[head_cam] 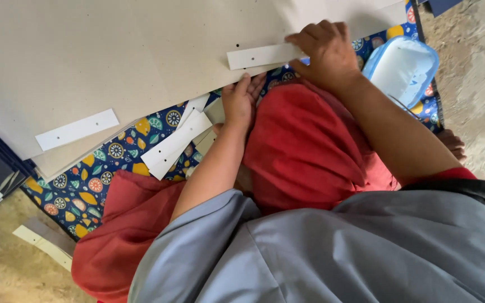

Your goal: The person applies glue to small white paper strips and attaches them to the edges of a larger white board. They then fold a dark blue paper cover over the board, aligning the edges and pressing the cover to adhere it. The person repeats the gluing and attaching process for additional white strips along the board's edge.

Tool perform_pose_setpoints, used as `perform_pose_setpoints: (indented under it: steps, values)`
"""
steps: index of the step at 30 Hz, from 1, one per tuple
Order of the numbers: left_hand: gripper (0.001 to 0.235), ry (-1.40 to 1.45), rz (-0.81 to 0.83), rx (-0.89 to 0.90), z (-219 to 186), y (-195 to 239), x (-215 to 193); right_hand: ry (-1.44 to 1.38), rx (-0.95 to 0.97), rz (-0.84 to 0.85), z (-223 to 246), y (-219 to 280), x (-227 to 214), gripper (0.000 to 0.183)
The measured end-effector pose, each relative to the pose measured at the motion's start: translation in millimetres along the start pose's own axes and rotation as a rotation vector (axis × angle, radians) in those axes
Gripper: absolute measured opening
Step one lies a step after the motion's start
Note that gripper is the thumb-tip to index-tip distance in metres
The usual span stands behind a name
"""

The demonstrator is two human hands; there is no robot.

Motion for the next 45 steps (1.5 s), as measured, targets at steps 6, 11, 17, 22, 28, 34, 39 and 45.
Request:
perform_pose_setpoints:
  steps: [6, 11, 17, 22, 28, 34, 39, 45]
  values:
    - [0.051, -0.008, -0.004, -0.007, 2, -2, 0, 0.033, -0.123, -0.017, -4, -10, 1, 0.065]
    - [0.040, 0.047, 0.049, 0.020, 0, -1, 0, -0.063, -0.139, 0.041, 4, -13, 18, 0.065]
    - [0.049, -0.079, -0.078, -0.001, -7, 7, 8, -0.152, -0.095, 0.106, 6, -14, 29, 0.065]
    - [0.039, -0.097, -0.113, 0.033, -3, 3, 3, -0.247, -0.067, 0.064, 5, -15, 20, 0.066]
    - [0.040, -0.129, -0.110, 0.046, -6, 5, 6, -0.318, -0.029, 0.037, 0, -12, 19, 0.060]
    - [0.039, -0.110, -0.125, 0.040, -4, 3, 6, -0.392, 0.039, 0.063, -12, -4, 20, 0.070]
    - [0.038, -0.164, -0.142, 0.032, -7, 5, 8, -0.413, 0.118, 0.011, -32, 12, 13, 0.062]
    - [0.036, -0.181, -0.142, 0.041, -8, 6, 8, -0.388, 0.148, 0.009, -39, 15, 20, 0.049]
Point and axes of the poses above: each hand's wrist, its own y-axis away from the middle knuckle, its own x-axis out of the palm, z = x × y, the point moved 8 cm from there along -y, towards the middle knuckle, and after that the axes turned 1 degree about -x, right-handed, at the moved point
